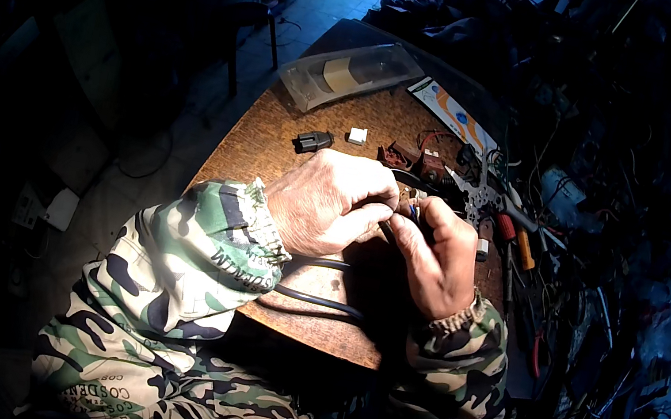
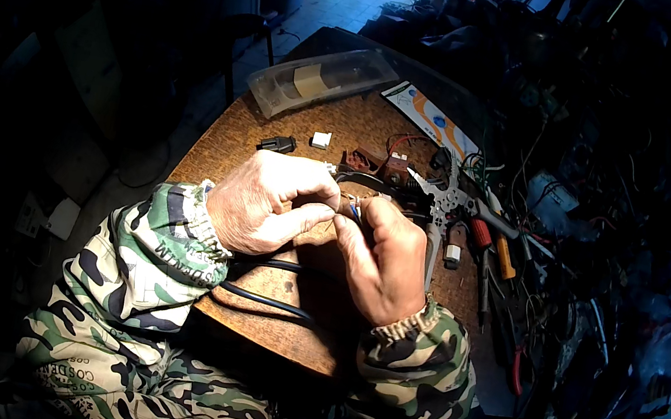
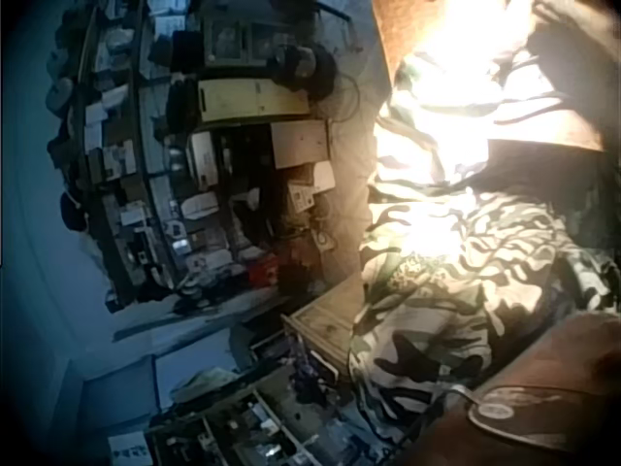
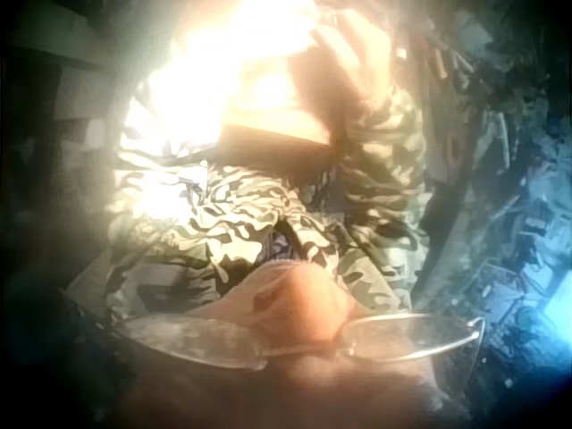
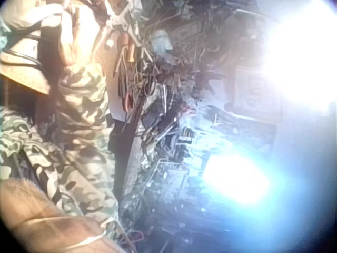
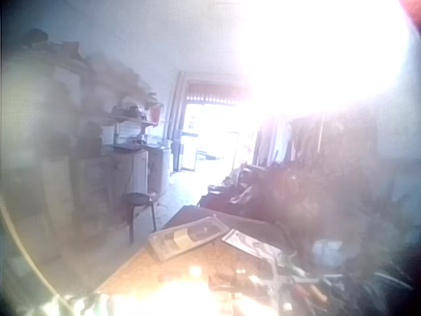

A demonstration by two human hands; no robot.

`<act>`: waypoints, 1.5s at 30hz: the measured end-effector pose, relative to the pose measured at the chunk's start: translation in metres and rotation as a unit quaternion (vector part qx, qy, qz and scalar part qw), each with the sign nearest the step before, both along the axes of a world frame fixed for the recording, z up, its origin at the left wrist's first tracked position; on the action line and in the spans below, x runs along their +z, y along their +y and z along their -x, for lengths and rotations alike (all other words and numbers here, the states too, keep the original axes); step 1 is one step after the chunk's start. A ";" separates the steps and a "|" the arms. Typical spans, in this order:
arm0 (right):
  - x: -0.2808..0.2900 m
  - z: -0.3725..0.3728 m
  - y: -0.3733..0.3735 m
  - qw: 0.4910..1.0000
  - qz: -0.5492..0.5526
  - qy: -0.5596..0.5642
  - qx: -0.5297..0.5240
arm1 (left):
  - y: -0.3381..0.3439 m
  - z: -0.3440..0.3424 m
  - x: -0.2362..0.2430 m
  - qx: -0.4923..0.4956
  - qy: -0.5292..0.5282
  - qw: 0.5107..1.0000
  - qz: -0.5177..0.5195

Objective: The person strips insulation from a black cable using pliers, twists exposed wires, and secures them with a connector. The person repeats this process for multiple wires on a cluttered workbench.

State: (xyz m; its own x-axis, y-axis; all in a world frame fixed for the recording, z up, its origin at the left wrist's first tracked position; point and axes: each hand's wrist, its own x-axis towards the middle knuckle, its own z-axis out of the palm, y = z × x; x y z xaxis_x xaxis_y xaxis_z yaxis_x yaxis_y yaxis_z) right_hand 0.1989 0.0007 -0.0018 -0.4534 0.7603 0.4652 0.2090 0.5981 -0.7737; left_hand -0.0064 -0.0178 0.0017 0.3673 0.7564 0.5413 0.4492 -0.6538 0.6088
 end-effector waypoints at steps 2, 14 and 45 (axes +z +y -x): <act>0.007 -0.015 0.001 0.893 0.429 0.113 0.077 | 0.008 -0.005 -0.007 -0.042 0.011 0.993 -0.111; 0.003 0.002 -0.004 0.960 -0.271 -0.050 -0.047 | 0.003 0.004 0.009 -0.095 -0.199 0.905 0.364; 0.003 -0.005 -0.002 0.873 0.428 0.231 0.045 | 0.003 -0.005 0.001 -0.053 -0.030 0.997 -0.037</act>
